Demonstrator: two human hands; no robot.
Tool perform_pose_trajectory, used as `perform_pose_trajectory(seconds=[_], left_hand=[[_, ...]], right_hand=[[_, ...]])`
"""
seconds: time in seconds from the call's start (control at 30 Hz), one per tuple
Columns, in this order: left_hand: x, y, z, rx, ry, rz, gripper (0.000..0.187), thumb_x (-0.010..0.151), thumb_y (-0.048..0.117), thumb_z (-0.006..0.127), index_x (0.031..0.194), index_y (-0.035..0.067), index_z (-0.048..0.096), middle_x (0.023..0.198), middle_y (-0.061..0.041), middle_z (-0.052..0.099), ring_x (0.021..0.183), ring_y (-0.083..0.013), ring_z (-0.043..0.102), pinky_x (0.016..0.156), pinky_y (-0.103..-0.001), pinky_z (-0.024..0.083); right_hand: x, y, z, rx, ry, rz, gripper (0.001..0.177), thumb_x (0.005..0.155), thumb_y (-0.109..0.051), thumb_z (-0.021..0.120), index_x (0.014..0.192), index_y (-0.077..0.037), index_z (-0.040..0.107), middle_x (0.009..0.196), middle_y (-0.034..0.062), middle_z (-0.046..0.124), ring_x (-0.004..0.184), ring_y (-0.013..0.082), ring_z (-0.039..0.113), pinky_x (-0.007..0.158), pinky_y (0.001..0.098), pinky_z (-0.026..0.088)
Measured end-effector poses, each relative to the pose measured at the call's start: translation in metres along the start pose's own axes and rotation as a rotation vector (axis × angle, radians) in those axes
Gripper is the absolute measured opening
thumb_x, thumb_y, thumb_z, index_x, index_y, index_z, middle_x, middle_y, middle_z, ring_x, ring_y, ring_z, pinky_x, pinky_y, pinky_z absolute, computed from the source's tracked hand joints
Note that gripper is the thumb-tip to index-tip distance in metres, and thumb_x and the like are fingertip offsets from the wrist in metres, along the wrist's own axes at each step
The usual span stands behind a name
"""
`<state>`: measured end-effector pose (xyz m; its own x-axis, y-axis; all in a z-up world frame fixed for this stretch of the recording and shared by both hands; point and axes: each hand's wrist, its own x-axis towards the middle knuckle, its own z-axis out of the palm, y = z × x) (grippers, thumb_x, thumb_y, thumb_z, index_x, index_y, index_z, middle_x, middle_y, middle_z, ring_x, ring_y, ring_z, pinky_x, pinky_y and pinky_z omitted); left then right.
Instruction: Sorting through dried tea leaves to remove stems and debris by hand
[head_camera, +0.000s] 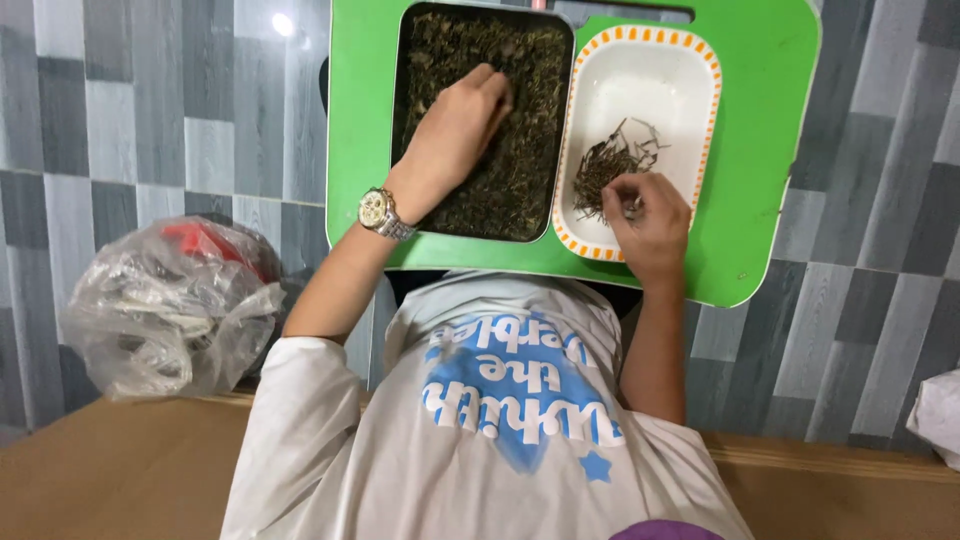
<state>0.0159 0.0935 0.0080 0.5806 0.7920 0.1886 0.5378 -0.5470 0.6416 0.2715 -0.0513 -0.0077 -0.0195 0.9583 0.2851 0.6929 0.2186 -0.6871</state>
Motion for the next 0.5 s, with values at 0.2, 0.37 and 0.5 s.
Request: perform_pose_trajectory(seconds=[0.2,0.37,0.5], left_hand=[[0.010,-0.024,0.025,0.495,-0.154,-0.062,0.028,0.085,-0.018,0.065,0.112,-0.011,0.067,0.118,-0.028,0.061,0.092,-0.0388,0.074,0.072,-0.043,0.066],[0.014,-0.027,0.029,0.571,-0.270,-0.096,0.028,0.092,-0.014,0.062,0.120,-0.011,0.062,0.124,-0.029,0.057,0.098,-0.0323,0.072,0.072,-0.036,0.065],[0.010,-0.020,0.027,0.573,-0.270,-0.117,0.031,0.091,-0.014,0.065,0.121,-0.009,0.062,0.123,-0.027,0.055,0.100,-0.0338,0.071,0.070,-0.038,0.065]], right_hand=[[-0.015,0.042,0.020,-0.078,0.068,-0.038,0.009,0.096,-0.016,0.078,0.098,-0.010,0.072,0.081,0.0101,0.069,0.076,0.0319,0.069,0.071,0.0431,0.056],[-0.008,0.030,0.011,-0.068,0.068,-0.027,0.007,0.099,-0.017,0.075,0.098,-0.012,0.071,0.080,0.0058,0.068,0.074,0.0257,0.069,0.069,0.0380,0.056],[-0.006,0.024,0.008,-0.040,0.054,-0.022,0.008,0.101,-0.019,0.073,0.098,-0.012,0.071,0.080,0.0049,0.068,0.074,0.0226,0.069,0.070,0.0351,0.056]])
